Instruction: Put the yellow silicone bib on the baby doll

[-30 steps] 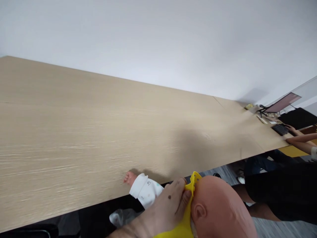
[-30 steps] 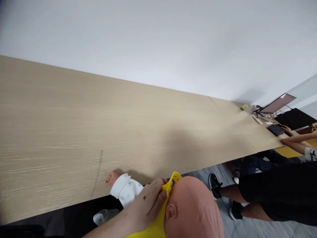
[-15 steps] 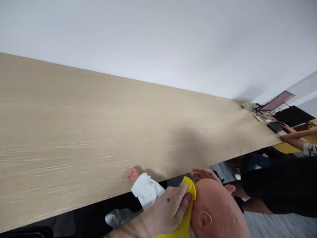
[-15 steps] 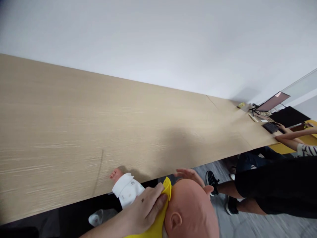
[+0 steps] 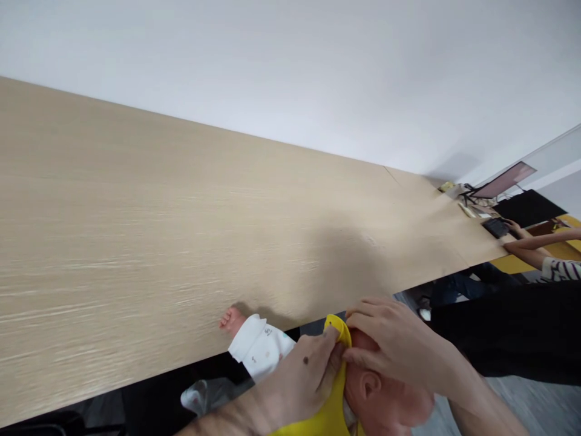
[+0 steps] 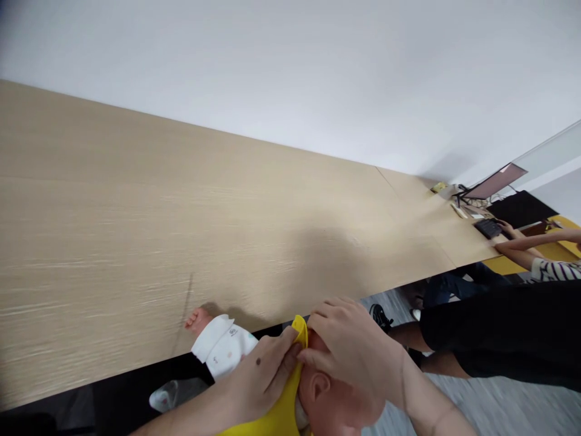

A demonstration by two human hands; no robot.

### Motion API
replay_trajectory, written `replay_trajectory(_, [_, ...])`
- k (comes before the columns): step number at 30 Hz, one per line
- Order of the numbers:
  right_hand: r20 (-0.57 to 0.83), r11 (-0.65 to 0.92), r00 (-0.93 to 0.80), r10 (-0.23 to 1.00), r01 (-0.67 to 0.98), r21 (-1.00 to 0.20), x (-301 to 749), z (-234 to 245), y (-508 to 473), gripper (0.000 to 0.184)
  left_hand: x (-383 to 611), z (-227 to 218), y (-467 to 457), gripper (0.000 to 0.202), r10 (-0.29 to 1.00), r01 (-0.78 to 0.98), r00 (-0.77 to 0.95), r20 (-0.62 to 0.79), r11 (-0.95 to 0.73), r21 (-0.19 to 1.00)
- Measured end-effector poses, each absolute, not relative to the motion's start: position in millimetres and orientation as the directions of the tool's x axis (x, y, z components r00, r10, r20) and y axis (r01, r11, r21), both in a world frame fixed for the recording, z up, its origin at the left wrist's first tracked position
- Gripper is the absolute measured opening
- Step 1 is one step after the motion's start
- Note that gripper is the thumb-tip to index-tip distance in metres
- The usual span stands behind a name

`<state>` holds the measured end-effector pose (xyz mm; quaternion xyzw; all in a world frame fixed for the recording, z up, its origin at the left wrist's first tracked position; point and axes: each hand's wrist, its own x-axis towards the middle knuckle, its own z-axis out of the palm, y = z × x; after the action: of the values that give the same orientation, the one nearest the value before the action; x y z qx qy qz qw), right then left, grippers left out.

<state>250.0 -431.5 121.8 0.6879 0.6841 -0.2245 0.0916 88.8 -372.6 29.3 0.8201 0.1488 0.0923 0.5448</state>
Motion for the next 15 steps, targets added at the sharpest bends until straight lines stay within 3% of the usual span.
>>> replay_trajectory(4, [-0.544, -0.038, -0.077, 0.836, 0.980, -0.197, 253.5, 119.1, -419.9, 0.030, 89.6, 29.0, -371.8, 0.029, 0.330, 0.159, 0.944, -0.026, -0.383, 0.910])
replay_trajectory(9, [-0.556, -0.063, -0.092, 0.826, 0.966, -0.252, 260.4, 120.4, -417.6, 0.016, 89.9, 28.9, -370.1, 0.033, 0.329, 0.199, 0.943, -0.052, -0.433, 0.879])
replay_trajectory(15, [-0.535, -0.019, -0.146, 0.832, 0.957, -0.291, 270.9, 112.2, -416.8, 0.017, 86.0, 27.2, -371.4, 0.038, 0.338, 0.282, 0.932, -0.132, -0.447, 0.849])
